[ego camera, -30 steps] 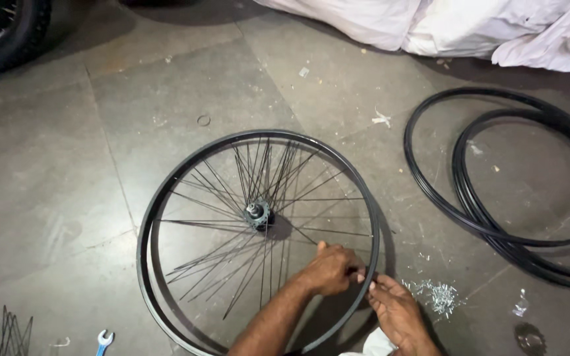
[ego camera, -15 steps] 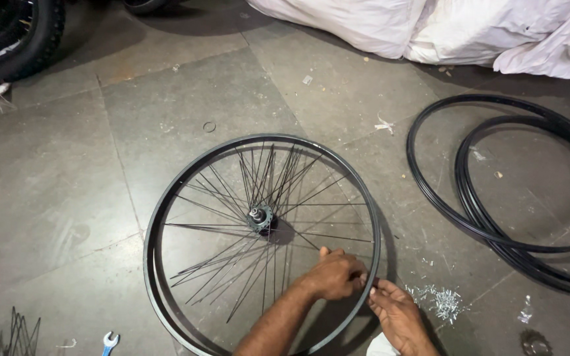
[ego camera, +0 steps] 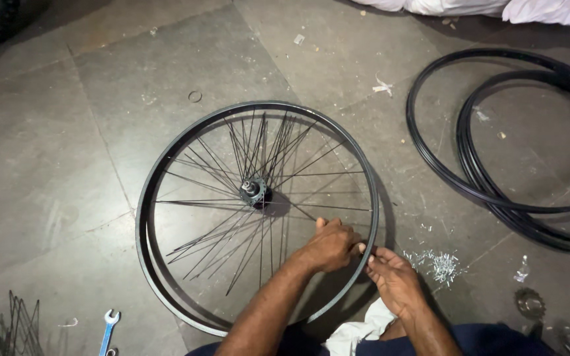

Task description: The person laces a bicycle wheel by inserting metal spokes through a central hub and then threading the other ends into the rim, securing them with small nuts.

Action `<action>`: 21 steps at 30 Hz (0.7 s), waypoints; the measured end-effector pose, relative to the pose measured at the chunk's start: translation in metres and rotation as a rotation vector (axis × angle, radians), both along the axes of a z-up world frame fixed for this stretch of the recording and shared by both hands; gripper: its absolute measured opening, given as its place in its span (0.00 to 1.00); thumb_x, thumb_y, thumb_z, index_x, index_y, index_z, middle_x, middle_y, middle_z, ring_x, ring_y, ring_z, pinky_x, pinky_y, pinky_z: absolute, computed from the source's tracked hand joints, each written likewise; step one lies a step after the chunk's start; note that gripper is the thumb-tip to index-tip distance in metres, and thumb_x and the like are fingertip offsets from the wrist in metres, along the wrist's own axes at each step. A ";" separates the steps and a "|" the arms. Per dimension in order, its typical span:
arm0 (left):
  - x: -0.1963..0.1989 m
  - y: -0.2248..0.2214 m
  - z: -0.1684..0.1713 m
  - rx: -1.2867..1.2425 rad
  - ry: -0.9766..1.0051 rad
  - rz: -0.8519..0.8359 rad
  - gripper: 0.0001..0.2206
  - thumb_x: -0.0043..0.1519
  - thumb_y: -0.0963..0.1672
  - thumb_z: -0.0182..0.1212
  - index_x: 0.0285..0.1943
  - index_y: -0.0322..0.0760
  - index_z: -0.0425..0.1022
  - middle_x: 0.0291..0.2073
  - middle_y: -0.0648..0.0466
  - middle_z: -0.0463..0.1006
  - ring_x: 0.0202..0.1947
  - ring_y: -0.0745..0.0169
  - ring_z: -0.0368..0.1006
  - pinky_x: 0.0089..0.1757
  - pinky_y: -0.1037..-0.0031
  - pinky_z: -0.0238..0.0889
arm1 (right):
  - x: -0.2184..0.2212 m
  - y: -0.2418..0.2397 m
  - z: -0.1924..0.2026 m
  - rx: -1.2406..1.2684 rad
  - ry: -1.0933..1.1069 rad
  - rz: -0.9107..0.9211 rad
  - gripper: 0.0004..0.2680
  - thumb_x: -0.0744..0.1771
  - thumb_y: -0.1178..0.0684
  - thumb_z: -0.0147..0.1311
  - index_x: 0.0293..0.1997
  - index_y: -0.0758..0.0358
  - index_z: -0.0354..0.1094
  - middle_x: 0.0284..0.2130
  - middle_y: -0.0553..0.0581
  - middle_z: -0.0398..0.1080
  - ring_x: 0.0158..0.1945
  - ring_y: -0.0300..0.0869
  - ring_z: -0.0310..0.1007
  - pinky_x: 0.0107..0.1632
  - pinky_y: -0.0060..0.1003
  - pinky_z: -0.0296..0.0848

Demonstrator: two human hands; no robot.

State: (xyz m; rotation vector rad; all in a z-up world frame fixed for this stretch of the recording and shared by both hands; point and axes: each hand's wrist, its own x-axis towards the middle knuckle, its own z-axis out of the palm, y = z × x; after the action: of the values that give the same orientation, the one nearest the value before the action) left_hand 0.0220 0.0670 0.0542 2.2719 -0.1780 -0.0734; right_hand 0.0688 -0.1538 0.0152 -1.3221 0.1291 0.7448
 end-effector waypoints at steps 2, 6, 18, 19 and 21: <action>0.000 0.007 0.000 -0.060 -0.019 -0.018 0.10 0.60 0.47 0.60 0.45 0.43 0.81 0.43 0.50 0.80 0.52 0.44 0.68 0.50 0.41 0.53 | 0.001 0.002 0.002 -0.014 0.009 -0.010 0.10 0.66 0.63 0.54 0.52 0.72 0.71 0.45 0.57 0.77 0.45 0.38 0.74 0.47 0.32 0.71; 0.000 0.003 0.006 -0.041 0.018 -0.016 0.10 0.61 0.47 0.59 0.45 0.44 0.82 0.42 0.49 0.79 0.51 0.45 0.66 0.50 0.43 0.51 | 0.000 0.003 0.004 -0.017 0.007 -0.022 0.09 0.66 0.63 0.54 0.51 0.70 0.71 0.44 0.57 0.77 0.44 0.37 0.74 0.47 0.32 0.71; -0.002 0.008 0.011 -0.094 -0.010 -0.016 0.07 0.57 0.45 0.62 0.40 0.43 0.81 0.40 0.51 0.78 0.50 0.46 0.66 0.48 0.50 0.50 | -0.002 0.008 0.017 -0.031 0.007 -0.027 0.10 0.66 0.63 0.54 0.52 0.71 0.72 0.45 0.57 0.78 0.44 0.37 0.75 0.47 0.32 0.71; -0.003 0.006 0.011 -0.095 -0.008 -0.017 0.07 0.57 0.45 0.62 0.40 0.43 0.81 0.40 0.51 0.78 0.50 0.46 0.66 0.48 0.50 0.50 | -0.004 0.009 0.019 -0.054 0.012 -0.028 0.10 0.65 0.63 0.54 0.52 0.69 0.72 0.45 0.57 0.78 0.45 0.37 0.76 0.47 0.31 0.71; -0.003 0.004 0.009 -0.113 -0.027 0.031 0.07 0.61 0.47 0.61 0.43 0.45 0.81 0.39 0.51 0.78 0.50 0.48 0.66 0.49 0.50 0.49 | -0.005 0.009 0.022 -0.027 -0.004 -0.017 0.10 0.66 0.63 0.54 0.52 0.71 0.72 0.46 0.58 0.77 0.45 0.37 0.75 0.48 0.32 0.71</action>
State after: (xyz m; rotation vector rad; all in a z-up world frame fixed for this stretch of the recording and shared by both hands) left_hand 0.0192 0.0706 0.0635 2.1635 -0.1578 -0.0157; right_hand 0.0639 -0.1451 0.0372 -1.3463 0.1474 0.7284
